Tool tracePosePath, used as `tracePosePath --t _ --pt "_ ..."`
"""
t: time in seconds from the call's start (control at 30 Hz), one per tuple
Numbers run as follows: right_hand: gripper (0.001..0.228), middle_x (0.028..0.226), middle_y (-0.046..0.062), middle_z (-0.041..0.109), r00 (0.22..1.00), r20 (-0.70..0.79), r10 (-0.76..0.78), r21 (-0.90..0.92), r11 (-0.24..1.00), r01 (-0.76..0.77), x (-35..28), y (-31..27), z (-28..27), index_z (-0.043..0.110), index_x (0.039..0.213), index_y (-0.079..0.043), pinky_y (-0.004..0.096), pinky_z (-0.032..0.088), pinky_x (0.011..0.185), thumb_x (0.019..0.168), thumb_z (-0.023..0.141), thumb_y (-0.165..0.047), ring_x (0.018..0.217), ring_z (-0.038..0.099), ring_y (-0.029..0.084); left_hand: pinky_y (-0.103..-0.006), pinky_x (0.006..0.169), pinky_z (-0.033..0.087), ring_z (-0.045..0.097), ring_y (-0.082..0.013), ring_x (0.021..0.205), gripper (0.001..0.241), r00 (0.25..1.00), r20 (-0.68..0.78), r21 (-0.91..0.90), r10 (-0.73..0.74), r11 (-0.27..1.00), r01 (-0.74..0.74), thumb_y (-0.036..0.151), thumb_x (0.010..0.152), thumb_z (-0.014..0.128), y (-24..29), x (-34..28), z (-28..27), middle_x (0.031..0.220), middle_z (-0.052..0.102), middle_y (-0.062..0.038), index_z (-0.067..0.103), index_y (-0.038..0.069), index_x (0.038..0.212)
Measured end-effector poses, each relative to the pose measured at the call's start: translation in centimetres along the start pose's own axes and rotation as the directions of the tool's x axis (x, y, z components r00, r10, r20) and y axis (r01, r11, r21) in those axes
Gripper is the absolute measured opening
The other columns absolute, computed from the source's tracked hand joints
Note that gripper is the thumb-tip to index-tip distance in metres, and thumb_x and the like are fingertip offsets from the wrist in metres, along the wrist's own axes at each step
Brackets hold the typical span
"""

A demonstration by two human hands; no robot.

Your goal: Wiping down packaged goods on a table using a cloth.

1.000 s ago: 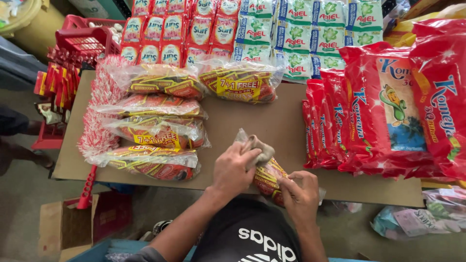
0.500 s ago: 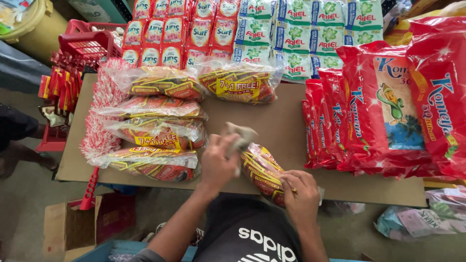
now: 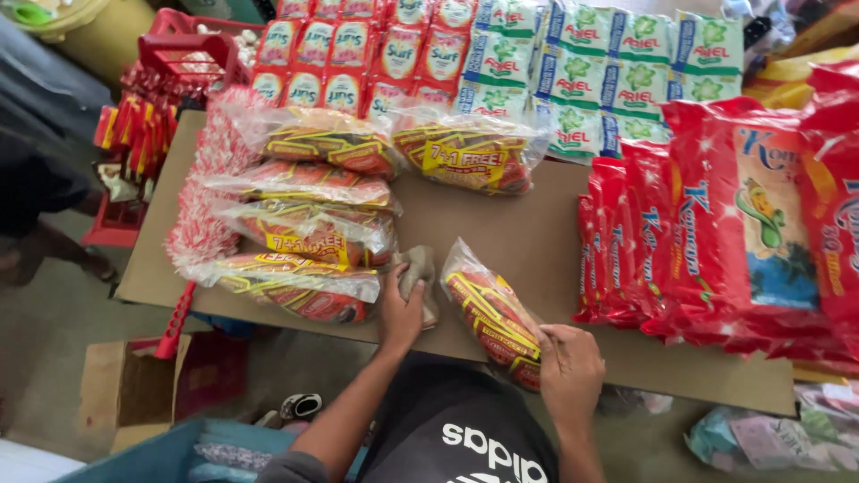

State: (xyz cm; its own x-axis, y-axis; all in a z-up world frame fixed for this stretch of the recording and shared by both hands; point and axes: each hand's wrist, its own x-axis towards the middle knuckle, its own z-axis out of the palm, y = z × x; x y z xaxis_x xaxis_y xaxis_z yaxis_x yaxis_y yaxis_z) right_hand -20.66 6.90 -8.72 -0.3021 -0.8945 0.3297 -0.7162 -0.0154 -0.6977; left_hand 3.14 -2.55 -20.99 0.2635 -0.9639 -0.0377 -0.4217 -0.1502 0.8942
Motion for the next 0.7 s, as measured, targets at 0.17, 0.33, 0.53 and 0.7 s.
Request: tracePosePath --t 0.17,0.33,0.53,0.7 --pt "0.036 0.103 0.007 0.072 0.975 0.142 0.168 0.041 0.984 -0.176 0.0 0.8 -1.5 0.072 0.121 -0.006 0.032 0.059 0.075 0.086 0.077 -0.010 0.092 0.069 0.019 -0.0408 0.097 0.051 0.066 -0.0338 0.115 0.048 0.999 -0.031 0.000 0.006 1.000 -0.006 0.023 0.091 0.065 -0.4 0.5 0.8 0.130 0.066 -0.014 0.055 0.011 0.136" --pt "0.042 0.115 0.006 0.076 0.946 0.309 0.100 -0.253 0.967 -0.020 -1.2 7.4 -3.2 0.075 0.118 -0.009 0.037 0.054 0.096 0.079 0.081 -0.023 0.105 0.070 0.025 -0.0432 0.097 0.050 0.058 -0.0285 0.116 0.045 0.997 0.017 0.010 0.071 0.997 -0.071 0.022 0.090 0.069 6.4 0.7 -0.7 0.130 0.058 -0.013 0.060 0.013 0.133" --pt "0.063 0.112 0.020 0.071 0.953 0.200 0.227 -0.036 0.974 -0.225 -2.9 14.2 -2.5 0.069 0.126 0.001 0.042 0.053 0.092 0.071 0.089 -0.022 0.098 0.069 0.032 -0.0395 0.074 0.064 0.060 -0.0296 0.098 0.051 0.892 -0.165 0.045 0.422 0.906 -0.420 0.004 0.079 0.071 14.2 1.8 -6.3 0.121 0.051 -0.014 0.056 0.016 0.126" --pt "0.064 0.108 0.020 0.064 0.951 0.156 0.267 0.157 0.944 -0.290 -4.8 19.0 -0.9 0.061 0.135 0.001 0.035 0.045 0.080 0.077 0.083 -0.014 0.085 0.057 0.025 -0.0456 0.089 0.052 0.060 -0.0323 0.102 0.055 0.704 -0.428 0.307 0.567 0.823 -0.477 0.003 0.078 0.073 15.9 3.9 -15.3 0.116 0.059 -0.012 0.057 0.013 0.130"
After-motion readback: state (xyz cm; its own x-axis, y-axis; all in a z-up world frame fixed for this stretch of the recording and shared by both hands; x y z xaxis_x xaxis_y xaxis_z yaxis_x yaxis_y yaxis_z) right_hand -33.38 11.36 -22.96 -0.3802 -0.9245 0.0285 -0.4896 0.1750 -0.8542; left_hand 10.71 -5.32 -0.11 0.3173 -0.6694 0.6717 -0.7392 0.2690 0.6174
